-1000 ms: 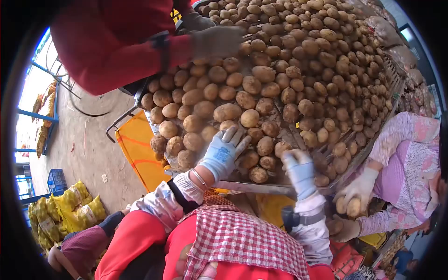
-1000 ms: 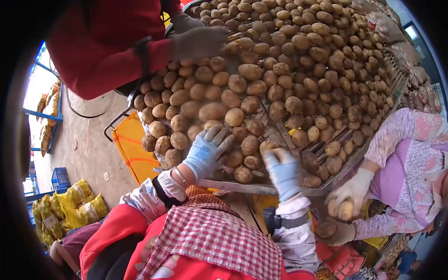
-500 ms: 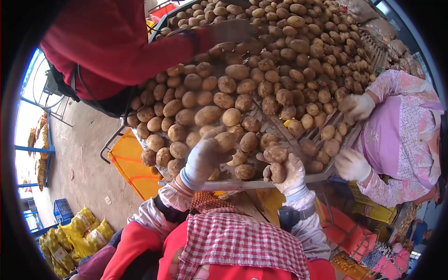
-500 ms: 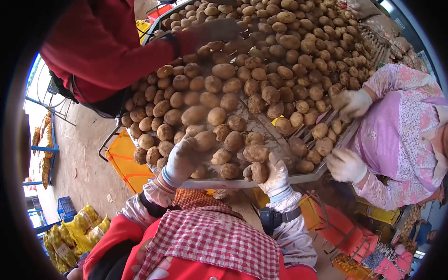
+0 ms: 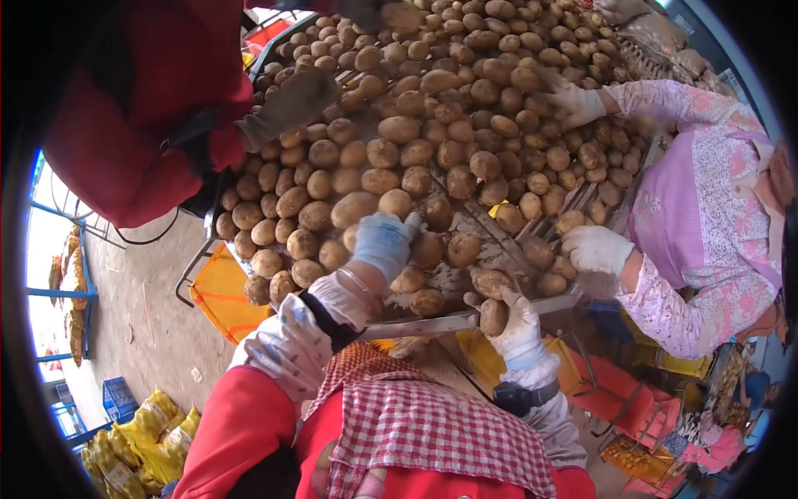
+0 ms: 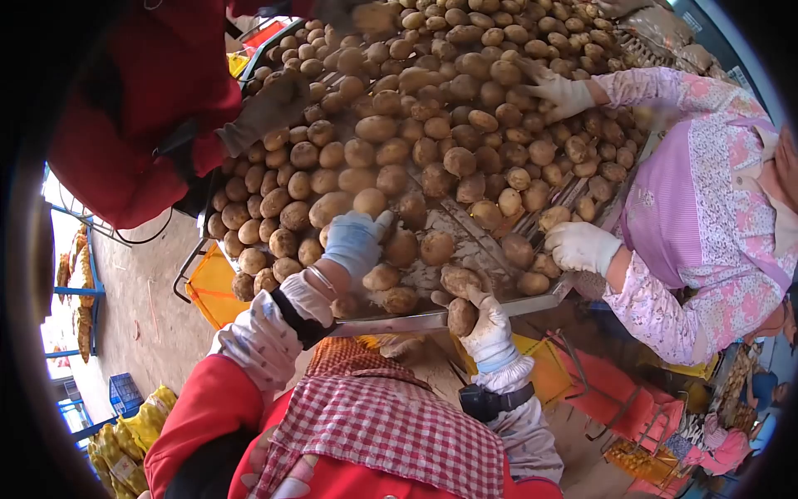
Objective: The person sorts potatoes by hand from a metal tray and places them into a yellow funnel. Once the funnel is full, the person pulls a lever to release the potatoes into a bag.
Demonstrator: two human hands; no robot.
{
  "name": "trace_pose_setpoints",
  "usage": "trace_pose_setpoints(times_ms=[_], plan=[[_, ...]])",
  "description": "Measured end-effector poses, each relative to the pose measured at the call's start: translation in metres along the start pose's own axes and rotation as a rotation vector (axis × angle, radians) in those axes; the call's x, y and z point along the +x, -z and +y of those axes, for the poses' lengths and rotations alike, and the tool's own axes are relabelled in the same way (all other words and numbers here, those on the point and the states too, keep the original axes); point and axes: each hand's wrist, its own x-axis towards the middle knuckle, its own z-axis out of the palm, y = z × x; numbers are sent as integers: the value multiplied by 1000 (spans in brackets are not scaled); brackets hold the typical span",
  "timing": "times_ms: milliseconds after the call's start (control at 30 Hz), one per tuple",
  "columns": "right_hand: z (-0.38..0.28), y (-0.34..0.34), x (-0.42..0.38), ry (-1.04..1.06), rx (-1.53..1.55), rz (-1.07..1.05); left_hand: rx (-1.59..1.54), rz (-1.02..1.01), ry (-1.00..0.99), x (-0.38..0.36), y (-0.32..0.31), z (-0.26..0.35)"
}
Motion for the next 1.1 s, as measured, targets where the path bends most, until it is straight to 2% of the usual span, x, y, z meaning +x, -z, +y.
trace_pose_setpoints(times_ms=[33,100,167,200,233,300,367,400,433,467,500,533,600,667,700,767,833,867,900,933,967,1033,1067,1100], plan=[[0,1,-1,-1,136,-57,6,7,-11,-5,6,-5],[-3,0,-3,39,89,-80,-280,273,-82,-21,19,-4],[-7,-5,-10,-84,159,-176,-648,337,-251,-40,38,25],[-5,-9,-9,-59,73,-281,-600,342,-428,-48,51,43],[0,-12,-6,-42,127,-286,-453,353,-632,-52,43,60],[4,-22,-23,78,-12,7,-734,292,-762,-59,30,96],[-4,1,-35,-132,204,-203,-745,318,-798,-63,37,101],[-1,27,-42,-136,409,-447,-763,429,-808,-59,37,98],[3,40,-48,-110,486,-506,-771,511,-754,-59,32,90],[-12,30,-70,-66,308,-354,-701,526,-666,-55,31,77],[-23,18,-89,-31,140,-200,-510,548,-494,-59,27,67],[-24,34,-103,-16,150,-172,-361,550,-332,-63,17,58],[-8,82,-137,-1,236,-64,-140,412,-122,-69,-18,27],[13,122,-170,43,354,-87,-78,366,-149,-78,-52,1],[22,135,-191,56,348,-85,-97,297,-148,-90,-42,5],[26,158,-224,27,480,-55,-199,339,-156,-85,-59,-6],[-1,184,-229,729,-634,234,-194,329,-134,-83,-55,0],[-27,248,-220,669,-43,29,-196,334,-136,-83,-53,1],[-90,198,-233,732,71,557,-198,338,-138,-83,-52,2],[-147,250,-241,761,85,-136,-221,332,-135,-83,-55,0],[-194,204,-238,1028,358,520,-222,335,-135,-84,-56,0],[-256,192,-243,1240,342,770,-227,345,-136,-84,-58,-2],[-253,190,-237,1240,345,764,-200,357,-145,-84,-59,-2],[-246,188,-227,1146,300,687,-201,359,-139,-85,-55,-2]])
